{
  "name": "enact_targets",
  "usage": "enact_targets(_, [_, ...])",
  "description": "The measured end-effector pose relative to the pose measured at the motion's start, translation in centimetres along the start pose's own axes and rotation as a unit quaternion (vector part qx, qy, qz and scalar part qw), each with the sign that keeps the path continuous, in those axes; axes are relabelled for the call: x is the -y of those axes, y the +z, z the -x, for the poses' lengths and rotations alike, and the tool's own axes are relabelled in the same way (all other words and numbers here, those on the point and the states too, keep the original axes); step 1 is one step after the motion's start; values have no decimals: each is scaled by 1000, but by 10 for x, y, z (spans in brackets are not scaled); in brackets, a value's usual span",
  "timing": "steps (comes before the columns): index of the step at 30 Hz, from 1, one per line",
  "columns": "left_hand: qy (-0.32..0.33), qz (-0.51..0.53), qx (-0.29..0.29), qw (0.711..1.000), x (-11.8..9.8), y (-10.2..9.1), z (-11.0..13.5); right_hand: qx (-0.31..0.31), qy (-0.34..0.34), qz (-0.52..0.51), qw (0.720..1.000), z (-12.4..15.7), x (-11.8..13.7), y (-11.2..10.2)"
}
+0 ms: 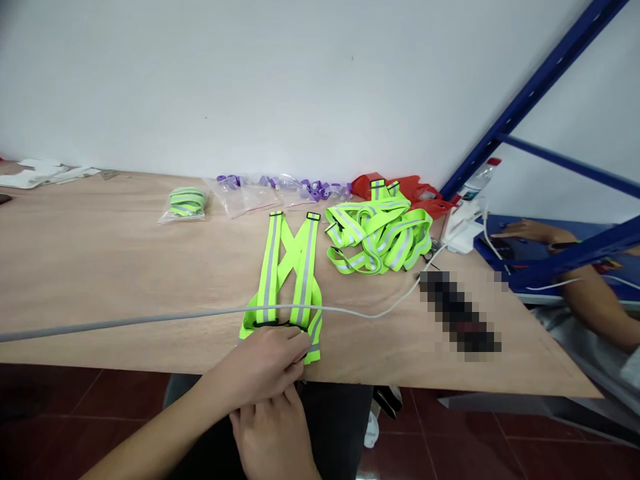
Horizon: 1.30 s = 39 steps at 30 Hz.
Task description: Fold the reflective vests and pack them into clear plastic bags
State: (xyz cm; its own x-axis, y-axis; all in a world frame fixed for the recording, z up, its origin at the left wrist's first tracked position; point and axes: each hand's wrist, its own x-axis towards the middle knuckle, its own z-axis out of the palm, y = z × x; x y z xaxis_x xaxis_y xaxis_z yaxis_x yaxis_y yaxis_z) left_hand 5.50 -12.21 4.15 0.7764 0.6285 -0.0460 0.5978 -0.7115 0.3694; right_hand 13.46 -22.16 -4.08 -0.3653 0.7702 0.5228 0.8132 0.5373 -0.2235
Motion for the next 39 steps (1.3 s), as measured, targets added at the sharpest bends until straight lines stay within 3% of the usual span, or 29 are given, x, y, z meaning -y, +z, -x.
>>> enact_targets(3, [23,-7,57,998,4,-4,-9,18,31,-23,999,2,-1,-1])
enact_targets(7, [75,49,26,996,15,-3,-8,38,16,-59,997,1,-8,-8])
enact_targets(9, [93,94,1,991,21,-1,-5,9,-18,-92,996,0,-17,-16])
enact_targets(12, [113,143,-27,983,25,1,-1,-80,-60,-142,985,3,-35,-34])
enact_targets(15, [144,153,-35,977,27,3,2,-138,10,-110,984,6,-54,-50])
enact_targets(18, [141,158,-56,976,27,9,5,-104,68,-59,991,5,-69,-54])
enact_targets(23, [24,207,-200,957,28,21,6,-34,59,-59,996,-6,-80,-51])
enact_targets(25, [22,180,-227,957,28,24,8,-19,60,-57,996,-10,-81,-51])
enact_targets(31, [41,38,-217,975,28,28,24,4,39,-68,997,-13,-87,-53])
enact_targets(36, [24,78,-175,981,35,33,28,-11,44,-54,998,-12,-89,-49])
enact_targets(39, [17,103,-163,981,39,33,26,26,52,-49,997,-17,-90,-53])
